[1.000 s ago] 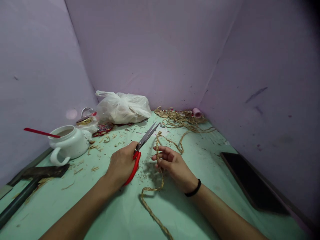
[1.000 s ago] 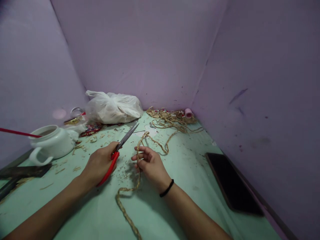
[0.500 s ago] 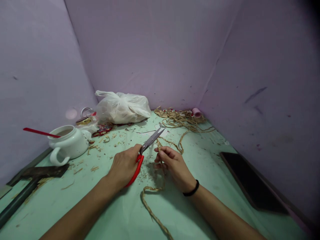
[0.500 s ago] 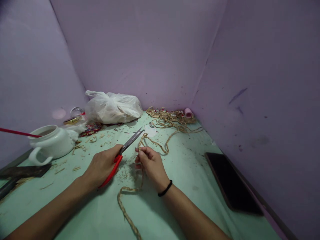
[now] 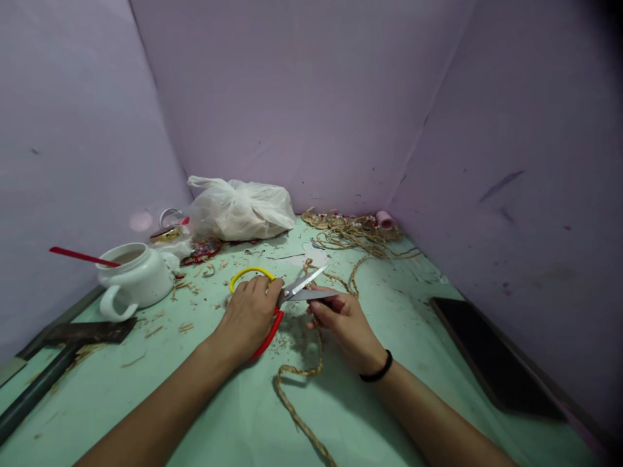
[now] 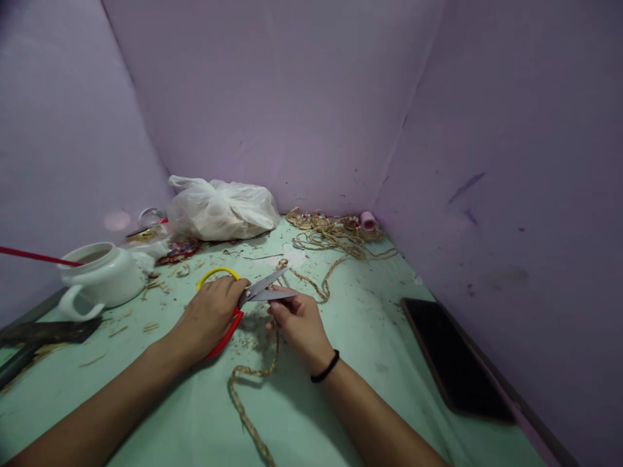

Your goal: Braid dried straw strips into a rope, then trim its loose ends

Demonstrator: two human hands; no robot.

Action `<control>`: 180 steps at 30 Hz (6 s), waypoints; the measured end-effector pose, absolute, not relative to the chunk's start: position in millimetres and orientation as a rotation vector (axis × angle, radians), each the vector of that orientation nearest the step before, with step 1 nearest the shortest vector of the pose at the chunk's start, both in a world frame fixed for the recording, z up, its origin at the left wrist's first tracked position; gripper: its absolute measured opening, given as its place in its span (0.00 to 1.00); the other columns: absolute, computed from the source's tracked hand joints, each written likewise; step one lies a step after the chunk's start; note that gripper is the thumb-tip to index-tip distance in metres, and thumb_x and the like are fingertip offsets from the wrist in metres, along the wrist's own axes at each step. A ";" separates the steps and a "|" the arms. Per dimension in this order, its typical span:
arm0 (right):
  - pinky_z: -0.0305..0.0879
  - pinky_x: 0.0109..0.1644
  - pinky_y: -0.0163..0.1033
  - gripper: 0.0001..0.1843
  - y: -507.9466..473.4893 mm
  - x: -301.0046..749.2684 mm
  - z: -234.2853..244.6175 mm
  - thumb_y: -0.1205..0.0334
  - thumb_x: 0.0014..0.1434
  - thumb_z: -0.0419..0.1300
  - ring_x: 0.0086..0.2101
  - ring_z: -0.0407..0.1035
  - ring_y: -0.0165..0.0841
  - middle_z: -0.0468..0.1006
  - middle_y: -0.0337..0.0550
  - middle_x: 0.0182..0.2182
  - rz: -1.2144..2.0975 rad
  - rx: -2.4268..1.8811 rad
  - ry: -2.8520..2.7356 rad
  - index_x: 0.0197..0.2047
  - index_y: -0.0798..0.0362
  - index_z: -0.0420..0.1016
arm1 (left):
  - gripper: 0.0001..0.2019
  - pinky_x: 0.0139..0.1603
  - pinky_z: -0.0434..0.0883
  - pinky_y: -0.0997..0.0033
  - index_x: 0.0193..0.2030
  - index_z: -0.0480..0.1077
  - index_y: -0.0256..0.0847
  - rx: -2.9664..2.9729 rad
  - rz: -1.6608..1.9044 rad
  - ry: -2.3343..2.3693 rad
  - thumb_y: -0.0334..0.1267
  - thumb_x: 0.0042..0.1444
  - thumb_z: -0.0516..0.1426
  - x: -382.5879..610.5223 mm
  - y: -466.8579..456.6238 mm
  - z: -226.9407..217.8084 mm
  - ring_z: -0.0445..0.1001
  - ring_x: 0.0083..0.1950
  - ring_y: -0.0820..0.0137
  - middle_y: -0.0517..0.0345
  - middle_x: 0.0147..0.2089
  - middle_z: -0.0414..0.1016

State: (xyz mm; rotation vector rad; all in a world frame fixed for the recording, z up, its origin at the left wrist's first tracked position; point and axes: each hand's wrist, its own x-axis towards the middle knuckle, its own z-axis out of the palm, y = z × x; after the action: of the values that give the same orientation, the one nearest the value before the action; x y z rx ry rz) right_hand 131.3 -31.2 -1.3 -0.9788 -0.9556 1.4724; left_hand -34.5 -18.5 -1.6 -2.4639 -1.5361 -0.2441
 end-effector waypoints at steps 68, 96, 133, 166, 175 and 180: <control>0.64 0.34 0.37 0.16 -32.3 134.9 0.2 0.62 0.34 0.69 0.25 0.66 0.26 0.74 0.38 0.24 1.533 -0.904 -0.790 0.31 0.55 0.77 | 0.14 0.36 0.63 0.69 0.44 0.61 0.41 -2.767 -0.887 -1.766 0.28 0.49 0.46 -32.8 -32.1 11.3 0.65 0.36 0.69 0.55 0.37 0.68; 0.62 0.34 0.35 0.07 -36.2 134.1 7.8 0.64 0.40 0.65 0.25 0.60 0.26 0.68 0.36 0.20 1.566 -0.779 -0.978 0.26 0.55 0.76 | 0.14 0.38 0.63 0.64 0.46 0.62 0.38 -2.521 -0.189 -1.499 0.28 0.56 0.41 -28.2 -23.2 9.3 0.64 0.37 0.65 0.50 0.38 0.64; 0.55 0.27 0.32 0.01 -30.6 139.1 -0.1 0.68 0.42 0.58 0.24 0.58 0.26 0.65 0.36 0.21 1.099 -1.085 -1.342 0.22 0.57 0.71 | 0.16 0.42 0.61 0.61 0.49 0.62 0.38 -2.438 -0.304 -1.545 0.28 0.56 0.42 -35.4 -18.8 2.8 0.64 0.41 0.61 0.48 0.39 0.66; 0.55 0.28 0.33 0.07 -32.1 143.1 7.2 0.65 0.42 0.58 0.25 0.59 0.27 0.72 0.39 0.22 1.137 -1.155 -1.337 0.26 0.56 0.77 | 0.10 0.32 0.60 0.70 0.37 0.63 0.41 -2.718 -0.385 -1.465 0.28 0.51 0.45 -52.0 -12.6 11.3 0.64 0.33 0.67 0.55 0.32 0.65; 0.61 0.28 0.32 0.11 -33.9 133.0 0.6 0.66 0.35 0.66 0.22 0.63 0.25 0.72 0.36 0.20 1.529 -0.990 -1.080 0.26 0.57 0.73 | 0.08 0.25 0.61 0.76 0.37 0.61 0.40 -2.755 -1.482 -2.122 0.37 0.49 0.51 -38.4 -23.2 16.3 0.63 0.22 0.76 0.65 0.24 0.65; 0.63 0.26 0.31 0.11 -41.9 121.0 -9.4 0.64 0.35 0.68 0.20 0.65 0.24 0.73 0.37 0.19 1.733 -0.922 -1.055 0.24 0.58 0.73 | 0.15 0.21 0.60 0.78 0.36 0.61 0.40 -2.752 -2.084 -2.392 0.40 0.42 0.58 -20.9 -36.5 18.9 0.61 0.21 0.78 0.67 0.22 0.62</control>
State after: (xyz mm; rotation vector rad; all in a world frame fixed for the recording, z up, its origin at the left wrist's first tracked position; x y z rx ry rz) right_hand 121.0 -41.9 -9.4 -0.9219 -1.0551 1.7329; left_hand -20.9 -36.5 18.9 -2.7520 -2.3916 -2.0836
